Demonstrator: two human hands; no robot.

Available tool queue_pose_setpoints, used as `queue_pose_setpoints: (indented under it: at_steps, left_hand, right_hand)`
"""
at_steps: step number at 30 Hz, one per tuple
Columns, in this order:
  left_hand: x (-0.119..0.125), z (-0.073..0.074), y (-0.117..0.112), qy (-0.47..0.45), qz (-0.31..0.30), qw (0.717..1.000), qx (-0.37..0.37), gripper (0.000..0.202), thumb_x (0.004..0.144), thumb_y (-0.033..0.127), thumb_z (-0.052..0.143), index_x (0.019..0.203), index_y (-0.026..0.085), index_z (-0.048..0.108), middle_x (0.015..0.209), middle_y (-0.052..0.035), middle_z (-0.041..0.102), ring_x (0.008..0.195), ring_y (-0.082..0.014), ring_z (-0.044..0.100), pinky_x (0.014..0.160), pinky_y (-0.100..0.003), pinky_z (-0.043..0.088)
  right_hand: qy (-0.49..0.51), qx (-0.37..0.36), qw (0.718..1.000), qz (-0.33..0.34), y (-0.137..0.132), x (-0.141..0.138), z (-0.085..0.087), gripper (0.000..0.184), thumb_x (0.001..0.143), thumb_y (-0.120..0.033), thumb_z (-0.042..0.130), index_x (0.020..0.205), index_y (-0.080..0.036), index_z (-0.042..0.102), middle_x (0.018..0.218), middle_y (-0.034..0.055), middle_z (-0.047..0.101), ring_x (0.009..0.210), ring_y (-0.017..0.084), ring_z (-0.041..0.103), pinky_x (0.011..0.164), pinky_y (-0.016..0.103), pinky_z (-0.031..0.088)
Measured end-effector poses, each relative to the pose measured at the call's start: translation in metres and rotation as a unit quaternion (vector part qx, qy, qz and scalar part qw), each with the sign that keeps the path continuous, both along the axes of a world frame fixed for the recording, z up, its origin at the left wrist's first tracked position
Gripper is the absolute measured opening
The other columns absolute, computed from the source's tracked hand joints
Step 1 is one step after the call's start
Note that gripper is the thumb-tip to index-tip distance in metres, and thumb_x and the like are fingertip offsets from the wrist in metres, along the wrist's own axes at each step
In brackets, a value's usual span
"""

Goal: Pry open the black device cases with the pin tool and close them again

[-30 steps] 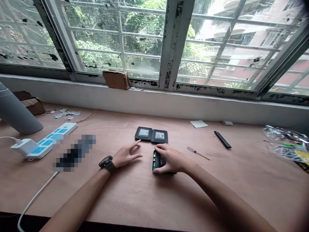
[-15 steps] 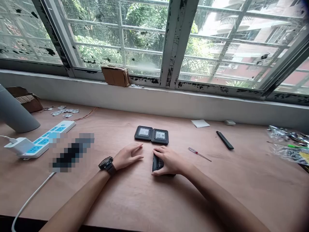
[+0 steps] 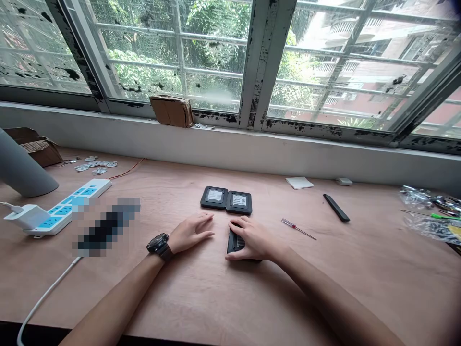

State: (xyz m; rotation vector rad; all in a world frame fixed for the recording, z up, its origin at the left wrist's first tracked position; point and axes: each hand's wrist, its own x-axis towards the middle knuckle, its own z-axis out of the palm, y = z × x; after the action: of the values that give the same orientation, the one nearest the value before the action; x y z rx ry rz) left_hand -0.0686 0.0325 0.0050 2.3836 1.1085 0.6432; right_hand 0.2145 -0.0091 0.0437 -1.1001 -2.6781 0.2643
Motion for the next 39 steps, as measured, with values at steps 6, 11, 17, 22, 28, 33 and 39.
queue_pose_setpoints:
  at_steps: [6,11,17,22,28,33,39]
  left_hand:
    - [0.0,0.0,0.0,-0.003,-0.005,1.0,0.002,0.06,0.094,0.057,0.063,0.143,0.022,0.058,0.147,-0.0091,0.057,0.136,-0.0305,0.054,0.115,-0.045,0.043]
    - [0.0,0.001,-0.001,0.012,0.002,1.0,0.017,0.058,0.095,0.055,0.063,0.141,0.022,0.059,0.145,-0.009,0.059,0.135,-0.0301,0.055,0.114,-0.043,0.045]
    - [0.013,0.006,-0.03,0.049,-0.046,0.988,0.142,0.038,0.103,0.038,0.054,0.135,0.02,0.063,0.138,-0.0091,0.064,0.129,-0.0267,0.06,0.114,-0.043,0.046]
    - [0.039,0.001,-0.061,0.075,-0.156,0.959,0.224,0.035,0.106,0.032,0.051,0.138,0.022,0.06,0.143,-0.0083,0.061,0.133,-0.0283,0.057,0.118,-0.049,0.044]
    - [0.047,-0.003,-0.067,0.136,-0.209,0.928,0.276,0.041,0.107,0.011,0.035,0.143,0.016,0.053,0.148,-0.0123,0.056,0.139,-0.0288,0.052,0.116,-0.048,0.047]
    - [0.047,-0.004,-0.072,0.15,-0.194,0.906,0.344,0.04,0.106,0.006,0.034,0.141,0.007,0.053,0.145,-0.0193,0.057,0.137,-0.0294,0.054,0.111,-0.046,0.052]
    - [0.051,-0.007,-0.075,0.154,-0.174,0.893,0.385,0.037,0.105,0.005,0.036,0.136,0.005,0.057,0.14,-0.0199,0.061,0.132,-0.0291,0.059,0.109,-0.044,0.054]
  right_hand:
    - [0.0,0.017,1.0,-0.001,-0.001,-0.002,-0.001,0.091,0.079,-0.081,0.061,0.139,-0.013,0.059,0.14,0.02,0.059,0.122,0.039,0.056,0.103,0.052,0.048]
    - [-0.001,0.014,1.0,-0.004,-0.004,0.003,0.001,0.096,0.081,-0.08,0.06,0.149,-0.013,0.048,0.148,0.0216,0.052,0.13,0.041,0.051,0.109,0.055,0.044]
    - [-0.006,0.032,0.998,-0.046,-0.028,0.042,-0.001,0.111,0.082,-0.081,0.058,0.164,-0.02,0.014,0.168,0.0172,0.023,0.152,0.039,0.025,0.122,0.059,0.025]
    - [-0.012,0.025,0.996,-0.079,-0.052,0.062,-0.025,0.124,0.08,-0.082,0.059,0.164,-0.015,-0.003,0.169,0.0196,0.013,0.155,0.039,0.015,0.124,0.06,0.023]
    - [-0.006,0.016,0.997,-0.08,-0.058,0.056,-0.037,0.104,0.092,-0.069,0.054,0.164,-0.014,0.003,0.17,0.0176,0.011,0.156,0.035,0.012,0.126,0.057,0.021]
    - [-0.011,0.019,0.996,-0.088,-0.059,0.053,-0.038,0.097,0.095,-0.063,0.052,0.164,-0.012,0.007,0.17,0.0178,0.01,0.157,0.034,0.01,0.126,0.054,0.02]
    - [-0.023,0.011,0.995,-0.099,-0.06,0.051,-0.039,0.09,0.099,-0.06,0.048,0.164,-0.012,0.009,0.17,0.0172,0.006,0.157,0.034,0.007,0.127,0.053,0.02]
